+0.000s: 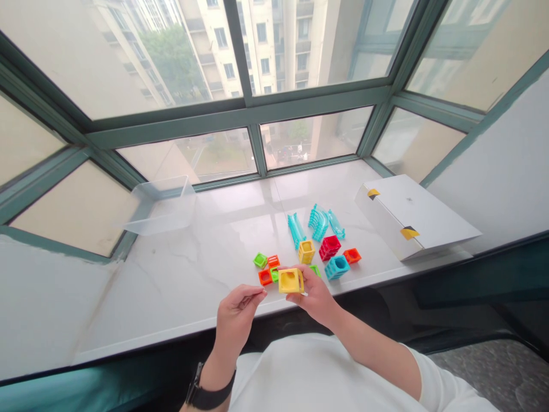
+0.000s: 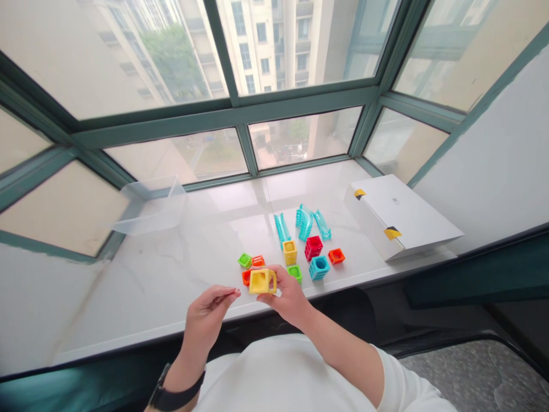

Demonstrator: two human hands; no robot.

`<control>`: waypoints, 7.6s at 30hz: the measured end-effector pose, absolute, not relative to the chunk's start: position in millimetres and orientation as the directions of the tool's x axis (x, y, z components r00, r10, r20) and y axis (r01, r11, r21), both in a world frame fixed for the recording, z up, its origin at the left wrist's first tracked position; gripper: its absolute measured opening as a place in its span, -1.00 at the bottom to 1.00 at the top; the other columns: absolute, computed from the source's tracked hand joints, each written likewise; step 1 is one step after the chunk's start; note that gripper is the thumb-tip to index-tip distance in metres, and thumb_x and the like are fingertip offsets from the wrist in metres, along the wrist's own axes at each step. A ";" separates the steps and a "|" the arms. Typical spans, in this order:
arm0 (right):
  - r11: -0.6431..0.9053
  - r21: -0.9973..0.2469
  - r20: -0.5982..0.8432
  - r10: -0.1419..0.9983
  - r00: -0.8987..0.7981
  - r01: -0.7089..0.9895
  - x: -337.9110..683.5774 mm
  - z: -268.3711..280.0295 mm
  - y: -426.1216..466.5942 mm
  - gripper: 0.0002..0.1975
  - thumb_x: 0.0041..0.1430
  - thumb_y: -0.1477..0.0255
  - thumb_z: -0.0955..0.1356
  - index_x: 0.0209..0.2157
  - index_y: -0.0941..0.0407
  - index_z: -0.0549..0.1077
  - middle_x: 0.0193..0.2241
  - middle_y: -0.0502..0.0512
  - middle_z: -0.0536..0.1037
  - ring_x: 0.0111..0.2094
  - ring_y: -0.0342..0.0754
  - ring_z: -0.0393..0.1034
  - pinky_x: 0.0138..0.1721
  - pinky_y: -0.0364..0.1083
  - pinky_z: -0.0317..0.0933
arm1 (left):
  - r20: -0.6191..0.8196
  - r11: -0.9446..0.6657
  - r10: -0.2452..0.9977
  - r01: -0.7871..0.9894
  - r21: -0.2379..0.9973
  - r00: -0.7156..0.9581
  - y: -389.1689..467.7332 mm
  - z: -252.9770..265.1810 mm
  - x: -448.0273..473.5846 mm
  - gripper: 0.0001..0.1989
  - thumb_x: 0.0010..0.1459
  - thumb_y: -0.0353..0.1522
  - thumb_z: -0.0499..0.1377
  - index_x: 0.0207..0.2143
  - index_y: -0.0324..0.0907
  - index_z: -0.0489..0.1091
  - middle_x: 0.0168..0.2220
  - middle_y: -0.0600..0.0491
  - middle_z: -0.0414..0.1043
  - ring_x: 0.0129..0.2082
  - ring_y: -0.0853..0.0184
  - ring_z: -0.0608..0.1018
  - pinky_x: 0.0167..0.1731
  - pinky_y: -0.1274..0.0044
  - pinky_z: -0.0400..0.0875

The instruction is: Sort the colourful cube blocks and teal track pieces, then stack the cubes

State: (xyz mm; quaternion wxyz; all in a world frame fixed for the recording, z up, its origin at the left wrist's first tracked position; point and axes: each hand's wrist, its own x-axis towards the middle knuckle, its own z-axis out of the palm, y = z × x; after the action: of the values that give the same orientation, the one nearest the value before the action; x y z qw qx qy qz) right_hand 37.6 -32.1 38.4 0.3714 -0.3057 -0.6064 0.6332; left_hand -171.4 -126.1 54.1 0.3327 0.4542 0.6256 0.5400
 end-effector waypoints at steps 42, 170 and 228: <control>0.308 -0.944 0.177 0.771 -0.612 0.115 45.4 29.1 -32.9 -0.19 0.23 0.17 0.51 0.42 -0.12 0.19 0.08 0.15 0.56 -0.05 0.07 0.53 0.04 0.09 0.45 | 0.169 -0.134 0.983 0.357 0.924 -0.066 -108.7 65.4 -155.6 -0.63 0.21 -0.25 0.37 0.06 -0.04 0.49 0.06 -0.08 0.51 0.07 0.13 0.58 0.11 0.26 0.54; 0.462 -0.643 0.060 0.825 -0.561 0.611 91.2 35.0 95.0 -0.46 0.29 0.48 0.39 0.29 -0.02 0.40 0.18 0.22 0.51 0.14 0.12 0.48 0.20 0.18 0.36 | -0.153 0.315 0.778 0.166 0.935 -0.609 -124.1 -62.1 -239.9 -0.42 0.20 0.08 0.21 0.05 -0.14 0.44 0.00 -0.12 0.59 -0.03 0.11 0.66 0.04 0.19 0.57; 0.653 -0.244 -0.316 0.646 -0.695 0.717 -33.0 -24.4 1.7 -0.32 0.31 0.35 0.34 0.42 0.15 0.21 0.45 0.26 0.18 0.37 0.29 0.19 0.32 0.18 0.16 | -0.068 0.304 0.922 0.604 0.737 -0.381 -106.8 -67.9 -231.6 -0.64 0.14 -0.22 0.27 -0.02 -0.13 0.44 0.00 -0.10 0.57 -0.02 0.08 0.65 0.06 0.22 0.51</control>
State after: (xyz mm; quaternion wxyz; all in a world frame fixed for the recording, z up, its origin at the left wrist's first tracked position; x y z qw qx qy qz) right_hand -33.0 1.7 -24.4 -0.1010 -0.3771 -0.9034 0.1772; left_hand -231.6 -106.8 -67.9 0.2501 0.4969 0.7677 0.3180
